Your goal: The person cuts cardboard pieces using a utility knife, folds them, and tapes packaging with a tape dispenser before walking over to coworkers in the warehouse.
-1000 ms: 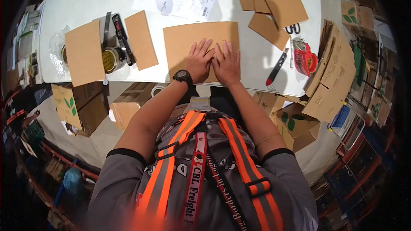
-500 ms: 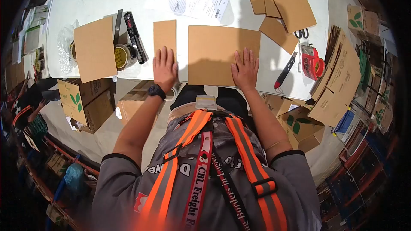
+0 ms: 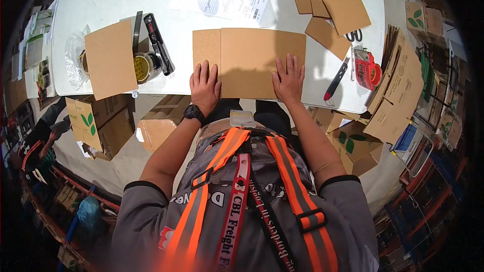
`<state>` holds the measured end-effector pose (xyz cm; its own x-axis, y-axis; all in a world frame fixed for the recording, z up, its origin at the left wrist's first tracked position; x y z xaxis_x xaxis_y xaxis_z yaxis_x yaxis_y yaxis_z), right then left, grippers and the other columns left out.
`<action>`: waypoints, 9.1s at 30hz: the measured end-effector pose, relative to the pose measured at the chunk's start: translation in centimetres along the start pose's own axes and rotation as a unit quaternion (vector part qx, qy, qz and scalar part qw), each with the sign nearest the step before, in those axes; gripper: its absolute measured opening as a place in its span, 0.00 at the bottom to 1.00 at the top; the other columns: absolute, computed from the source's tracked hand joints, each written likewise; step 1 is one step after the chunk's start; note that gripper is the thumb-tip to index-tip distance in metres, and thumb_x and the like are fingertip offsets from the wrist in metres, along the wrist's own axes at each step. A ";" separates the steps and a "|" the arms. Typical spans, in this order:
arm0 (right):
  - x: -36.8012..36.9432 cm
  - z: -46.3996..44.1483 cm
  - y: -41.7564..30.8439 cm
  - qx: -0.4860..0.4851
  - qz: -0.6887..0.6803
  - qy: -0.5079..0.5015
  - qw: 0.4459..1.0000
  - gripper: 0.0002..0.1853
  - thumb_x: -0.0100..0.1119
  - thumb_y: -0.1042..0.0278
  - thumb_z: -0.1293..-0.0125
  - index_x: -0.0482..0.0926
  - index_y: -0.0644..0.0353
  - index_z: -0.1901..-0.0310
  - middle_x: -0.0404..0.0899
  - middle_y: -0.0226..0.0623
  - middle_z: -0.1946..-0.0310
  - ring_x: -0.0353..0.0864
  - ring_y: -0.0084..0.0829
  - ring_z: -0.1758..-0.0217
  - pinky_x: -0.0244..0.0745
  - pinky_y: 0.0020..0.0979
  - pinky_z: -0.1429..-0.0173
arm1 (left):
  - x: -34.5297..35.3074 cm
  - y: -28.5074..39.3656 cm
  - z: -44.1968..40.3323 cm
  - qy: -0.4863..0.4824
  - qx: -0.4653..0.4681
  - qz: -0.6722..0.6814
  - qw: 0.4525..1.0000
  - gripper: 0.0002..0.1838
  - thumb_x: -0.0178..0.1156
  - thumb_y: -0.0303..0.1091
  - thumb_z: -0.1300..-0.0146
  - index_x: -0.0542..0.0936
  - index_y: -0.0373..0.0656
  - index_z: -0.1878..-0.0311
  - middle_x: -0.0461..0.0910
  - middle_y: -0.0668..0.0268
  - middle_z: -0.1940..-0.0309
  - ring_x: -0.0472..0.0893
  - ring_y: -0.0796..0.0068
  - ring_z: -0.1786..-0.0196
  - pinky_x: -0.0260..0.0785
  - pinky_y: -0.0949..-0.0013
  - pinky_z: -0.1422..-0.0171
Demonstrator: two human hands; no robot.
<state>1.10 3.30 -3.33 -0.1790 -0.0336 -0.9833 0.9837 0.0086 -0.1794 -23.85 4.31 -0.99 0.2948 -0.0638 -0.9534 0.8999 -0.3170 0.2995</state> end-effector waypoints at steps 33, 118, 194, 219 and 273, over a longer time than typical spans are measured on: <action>-0.2 -0.1 -0.2 0.005 -0.008 0.027 1.000 0.27 0.51 0.52 0.37 0.67 0.44 0.37 0.57 0.40 0.31 0.53 0.43 0.27 0.41 0.55 0.27 | 0.4 0.1 -1.6 -0.042 0.088 0.022 0.995 0.32 0.61 0.50 0.44 0.69 0.52 0.36 0.59 0.52 0.34 0.56 0.47 0.31 0.47 0.45 0.29; -12.8 -5.7 13.7 -0.016 -0.319 -0.423 0.848 0.30 0.66 0.58 0.44 0.71 0.60 0.40 0.81 0.38 0.59 0.78 0.22 0.60 0.75 0.26 0.53 | -4.0 -7.0 -4.1 -0.001 -0.282 0.014 0.959 0.16 0.43 0.46 0.29 0.70 0.42 0.61 0.77 0.52 0.62 0.76 0.45 0.61 0.68 0.49 0.59; -4.7 -6.8 12.4 0.007 -0.265 -0.457 0.849 0.24 0.61 0.62 0.43 0.76 0.60 0.45 0.83 0.38 0.60 0.80 0.29 0.59 0.74 0.31 0.51 | 2.1 -2.5 -4.0 0.028 -0.173 -0.017 0.984 0.46 0.55 0.58 0.41 0.55 0.32 0.31 0.50 0.44 0.30 0.48 0.48 0.26 0.40 0.50 0.25; -16.2 -6.0 12.5 0.012 -0.271 -0.421 0.865 0.26 0.63 0.64 0.41 0.73 0.62 0.41 0.82 0.37 0.58 0.79 0.23 0.57 0.74 0.27 0.51 | -19.6 -13.0 2.3 0.238 -0.152 -0.239 0.929 0.26 0.54 0.23 0.43 0.69 0.45 0.38 0.71 0.58 0.40 0.68 0.56 0.37 0.62 0.58 0.36; -25.6 -13.1 -13.2 -0.238 -0.569 -0.390 0.683 0.20 0.50 0.54 0.31 0.71 0.63 0.47 0.75 0.38 0.53 0.74 0.32 0.48 0.68 0.34 0.40 | -22.4 16.8 36.1 0.614 -0.363 0.236 0.660 0.12 0.56 0.28 0.36 0.79 0.38 0.51 0.81 0.60 0.61 0.81 0.71 0.60 0.72 0.71 0.54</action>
<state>-7.51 17.11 23.83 -0.5795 -0.8105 0.0852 0.0641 -0.1495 -0.9867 -26.93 -33.70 24.08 0.2336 0.9632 -0.1332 0.3999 0.0297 0.9161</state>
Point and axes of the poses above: each hand's wrist, its own z-axis away from the middle knuckle, its own x-axis out of the palm, y = z × x, the point moved 10 cm from there along -z, towards the middle knuckle
